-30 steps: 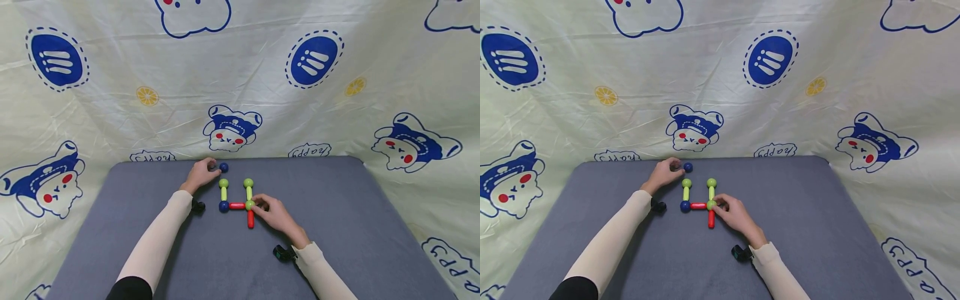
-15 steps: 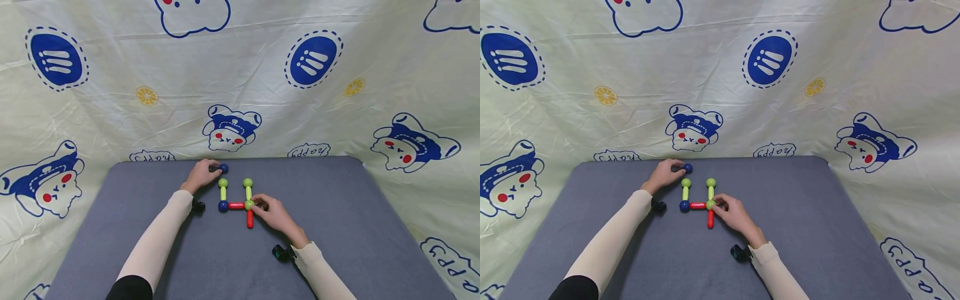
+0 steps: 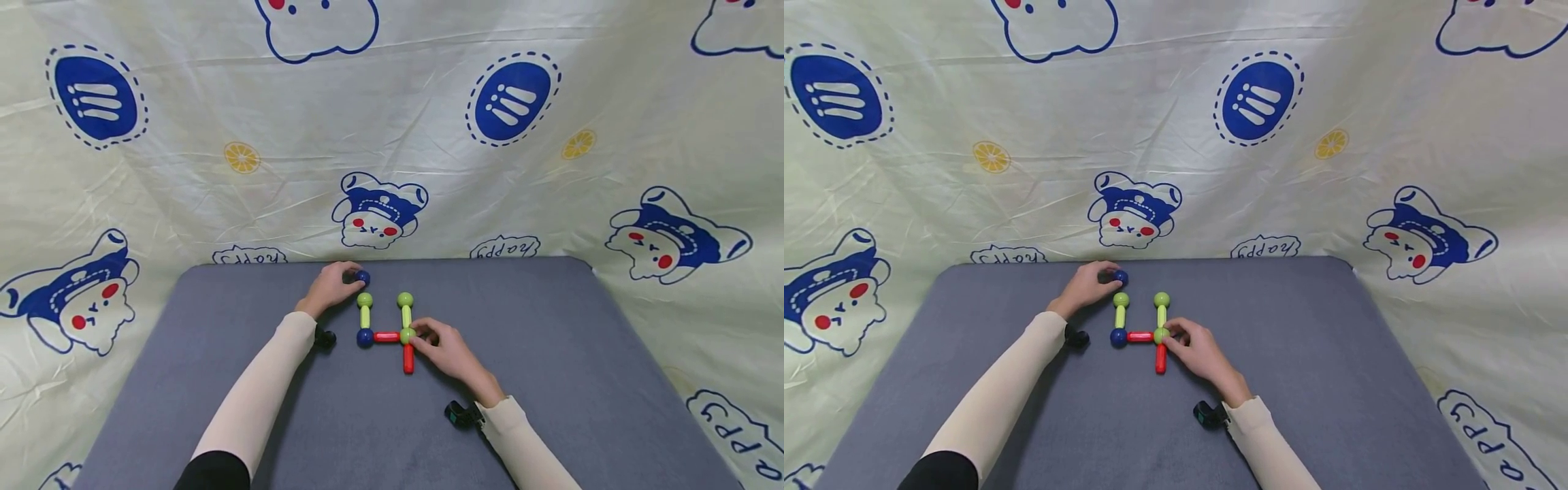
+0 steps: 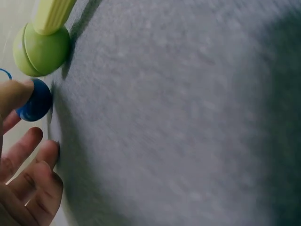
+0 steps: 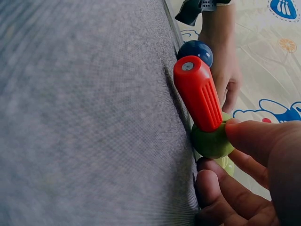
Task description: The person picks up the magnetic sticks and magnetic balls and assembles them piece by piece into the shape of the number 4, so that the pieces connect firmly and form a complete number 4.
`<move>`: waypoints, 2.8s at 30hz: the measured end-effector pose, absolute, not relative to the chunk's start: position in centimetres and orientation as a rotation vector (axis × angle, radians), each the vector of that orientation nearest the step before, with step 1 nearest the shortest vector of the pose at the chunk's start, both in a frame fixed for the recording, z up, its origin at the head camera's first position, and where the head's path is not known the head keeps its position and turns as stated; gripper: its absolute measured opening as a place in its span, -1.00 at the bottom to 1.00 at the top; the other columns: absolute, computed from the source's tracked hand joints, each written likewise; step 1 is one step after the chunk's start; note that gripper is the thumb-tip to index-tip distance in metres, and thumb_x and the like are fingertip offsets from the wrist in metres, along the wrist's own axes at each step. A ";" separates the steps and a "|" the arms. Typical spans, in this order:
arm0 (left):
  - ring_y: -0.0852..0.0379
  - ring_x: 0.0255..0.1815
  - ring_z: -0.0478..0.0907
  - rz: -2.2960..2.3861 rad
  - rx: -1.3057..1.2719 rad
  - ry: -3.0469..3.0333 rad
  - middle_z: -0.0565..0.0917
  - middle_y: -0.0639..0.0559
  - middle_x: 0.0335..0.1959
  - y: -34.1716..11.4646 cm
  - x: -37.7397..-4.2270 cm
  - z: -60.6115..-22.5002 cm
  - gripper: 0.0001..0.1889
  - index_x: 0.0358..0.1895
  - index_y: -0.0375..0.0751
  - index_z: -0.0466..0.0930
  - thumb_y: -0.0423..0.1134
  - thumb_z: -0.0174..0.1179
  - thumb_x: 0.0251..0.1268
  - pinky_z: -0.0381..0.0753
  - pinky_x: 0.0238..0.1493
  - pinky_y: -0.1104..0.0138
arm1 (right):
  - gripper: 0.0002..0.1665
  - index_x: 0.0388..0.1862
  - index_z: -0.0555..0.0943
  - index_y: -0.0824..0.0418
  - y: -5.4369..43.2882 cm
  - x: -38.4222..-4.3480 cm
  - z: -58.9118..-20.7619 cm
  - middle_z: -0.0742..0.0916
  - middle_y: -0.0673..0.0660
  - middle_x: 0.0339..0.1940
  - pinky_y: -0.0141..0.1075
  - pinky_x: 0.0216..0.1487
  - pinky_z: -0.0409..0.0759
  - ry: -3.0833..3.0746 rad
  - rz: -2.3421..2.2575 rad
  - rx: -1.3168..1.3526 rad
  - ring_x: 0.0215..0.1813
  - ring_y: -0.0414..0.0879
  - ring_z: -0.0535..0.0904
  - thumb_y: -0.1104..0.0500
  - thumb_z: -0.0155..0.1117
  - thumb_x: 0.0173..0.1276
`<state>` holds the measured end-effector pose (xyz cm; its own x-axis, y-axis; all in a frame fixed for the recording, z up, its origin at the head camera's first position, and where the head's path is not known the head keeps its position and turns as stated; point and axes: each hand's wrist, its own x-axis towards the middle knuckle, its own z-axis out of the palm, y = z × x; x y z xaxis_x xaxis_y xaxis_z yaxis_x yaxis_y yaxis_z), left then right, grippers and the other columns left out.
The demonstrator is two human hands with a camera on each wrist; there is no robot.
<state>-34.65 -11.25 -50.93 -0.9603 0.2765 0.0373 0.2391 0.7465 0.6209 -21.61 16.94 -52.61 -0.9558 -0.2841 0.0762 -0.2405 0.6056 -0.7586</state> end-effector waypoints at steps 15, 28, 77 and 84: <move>-0.13 0.36 0.53 1.128 0.436 2.876 0.67 -0.11 0.25 -11.8 -33.6 -51.3 -0.60 0.25 -0.10 0.64 -0.08 0.32 0.42 0.43 0.42 -0.06 | -0.69 0.13 0.67 0.11 17.0 -21.7 -52.7 0.76 0.06 -0.08 -0.35 -0.20 0.52 2.770 -1.296 -0.455 -0.25 -0.20 0.56 0.09 0.38 0.46; 0.04 -0.20 0.65 1.533 0.265 2.848 0.73 -0.18 0.10 -13.0 -29.8 -52.7 -0.59 0.21 -0.12 0.67 -0.07 0.38 0.37 0.63 -0.14 0.21 | -0.70 0.11 0.68 0.11 16.8 -21.7 -52.8 0.77 0.05 -0.08 -0.35 -0.19 0.53 2.785 -1.302 -0.441 -0.26 -0.21 0.57 0.10 0.40 0.45; 0.26 -0.71 0.38 1.595 0.571 2.183 0.67 0.06 -0.15 -7.4 -18.4 -52.4 -0.70 0.00 -0.04 0.72 -0.20 0.51 0.21 0.40 -0.61 0.41 | -0.70 0.08 0.74 0.16 16.8 -21.9 -52.6 0.80 0.07 -0.13 -0.36 -0.22 0.55 2.816 -1.301 -0.527 -0.27 -0.20 0.59 0.10 0.43 0.42; 0.27 -0.66 0.44 1.549 0.629 2.213 0.69 0.00 -0.10 -6.8 -18.5 -52.8 -0.69 -0.02 -0.05 0.73 -0.25 0.54 0.16 0.46 -0.53 0.43 | -0.70 0.09 0.74 0.14 16.8 -22.0 -52.6 0.81 0.06 -0.12 -0.36 -0.23 0.52 2.821 -1.293 -0.534 -0.27 -0.19 0.57 0.09 0.41 0.44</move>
<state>-18.45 -6.83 -52.76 -0.8334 0.5511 -0.0423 0.1491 0.2978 0.9429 -21.97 16.77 -52.55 -0.9425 -0.3006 0.1457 -0.3066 0.6053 -0.7346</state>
